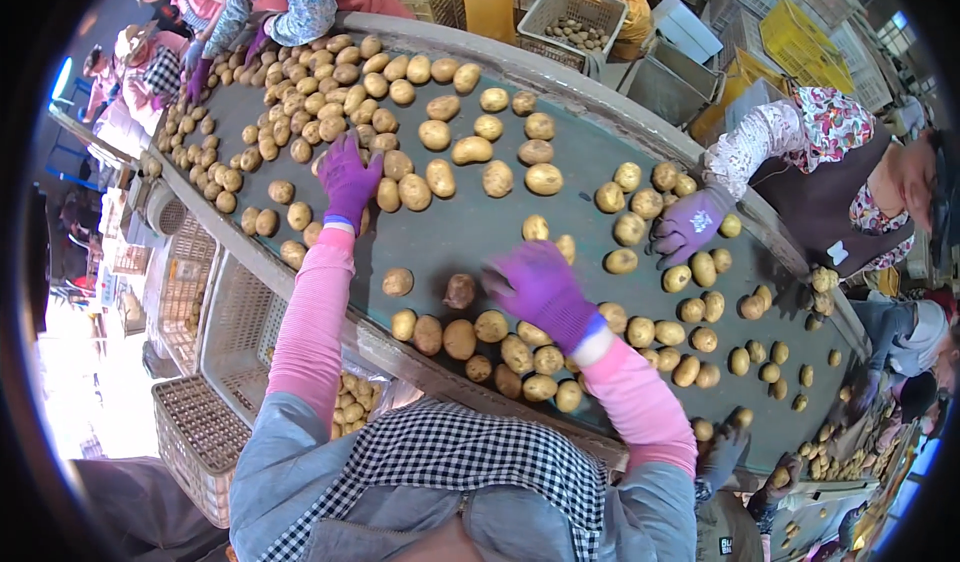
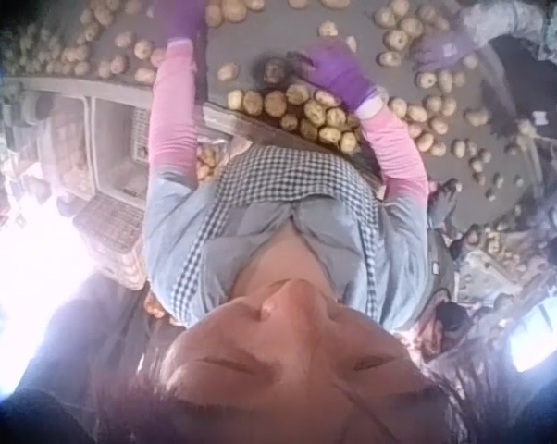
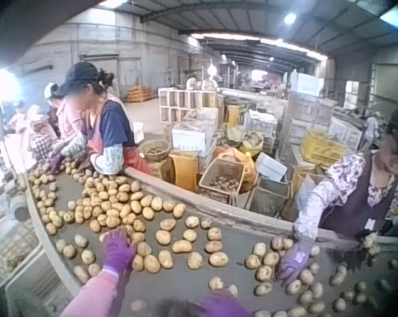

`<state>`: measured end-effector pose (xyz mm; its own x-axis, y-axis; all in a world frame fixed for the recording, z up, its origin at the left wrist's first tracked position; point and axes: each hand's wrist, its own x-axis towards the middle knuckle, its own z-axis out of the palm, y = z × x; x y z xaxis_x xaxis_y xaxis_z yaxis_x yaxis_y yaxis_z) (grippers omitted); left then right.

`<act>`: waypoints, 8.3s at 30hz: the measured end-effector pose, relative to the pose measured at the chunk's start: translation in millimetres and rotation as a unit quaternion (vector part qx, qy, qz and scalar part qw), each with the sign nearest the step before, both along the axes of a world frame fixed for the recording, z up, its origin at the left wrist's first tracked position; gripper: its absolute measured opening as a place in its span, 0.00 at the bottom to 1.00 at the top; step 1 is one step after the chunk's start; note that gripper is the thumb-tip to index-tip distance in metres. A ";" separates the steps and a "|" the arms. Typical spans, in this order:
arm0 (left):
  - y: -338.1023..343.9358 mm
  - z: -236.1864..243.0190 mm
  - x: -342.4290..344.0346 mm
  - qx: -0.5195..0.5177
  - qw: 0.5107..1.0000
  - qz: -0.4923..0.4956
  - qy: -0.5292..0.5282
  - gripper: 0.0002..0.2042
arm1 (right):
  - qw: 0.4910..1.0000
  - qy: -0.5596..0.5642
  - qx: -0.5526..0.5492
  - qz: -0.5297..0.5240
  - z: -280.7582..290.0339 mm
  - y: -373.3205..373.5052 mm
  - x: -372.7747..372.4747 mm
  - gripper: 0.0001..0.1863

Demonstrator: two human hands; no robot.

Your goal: The person sorts potatoes on a moving conveyor belt in a processing facility. They pick up potatoes from the belt and place them into white plastic crates positioned below.

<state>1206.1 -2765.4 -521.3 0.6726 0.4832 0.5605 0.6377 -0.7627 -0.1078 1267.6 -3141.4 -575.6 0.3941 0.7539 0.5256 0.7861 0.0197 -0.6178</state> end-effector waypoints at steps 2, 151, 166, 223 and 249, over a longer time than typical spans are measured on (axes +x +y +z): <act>-15.5 -0.3 -1.9 -0.039 0.994 -0.101 -0.021 0.28 | 0.998 0.013 0.062 -0.026 -1.8 23.8 9.6 0.13; -669.6 -89.7 -76.4 -0.226 0.904 -0.325 0.161 0.15 | 0.949 -0.009 0.214 0.232 35.5 -303.7 -80.6 0.43; -351.7 11.2 -104.5 -0.102 0.980 -0.034 -0.170 0.24 | 0.870 -0.147 -0.389 0.266 -31.2 -436.5 20.5 0.24; -551.5 -16.8 -74.6 -0.091 0.991 -0.071 -0.061 0.36 | 0.986 0.086 0.138 0.039 70.3 -249.9 153.9 0.23; -748.1 -54.2 -5.0 -0.381 0.743 -0.550 -0.008 0.29 | 0.938 -0.019 -0.313 -0.149 -142.7 -653.0 91.2 0.14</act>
<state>1201.1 -3513.5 -575.5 0.8919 -0.1722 0.4182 -0.4197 -0.6596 0.6235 1358.8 -3794.4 -718.3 0.6261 0.7789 0.0358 0.7212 -0.5611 -0.4063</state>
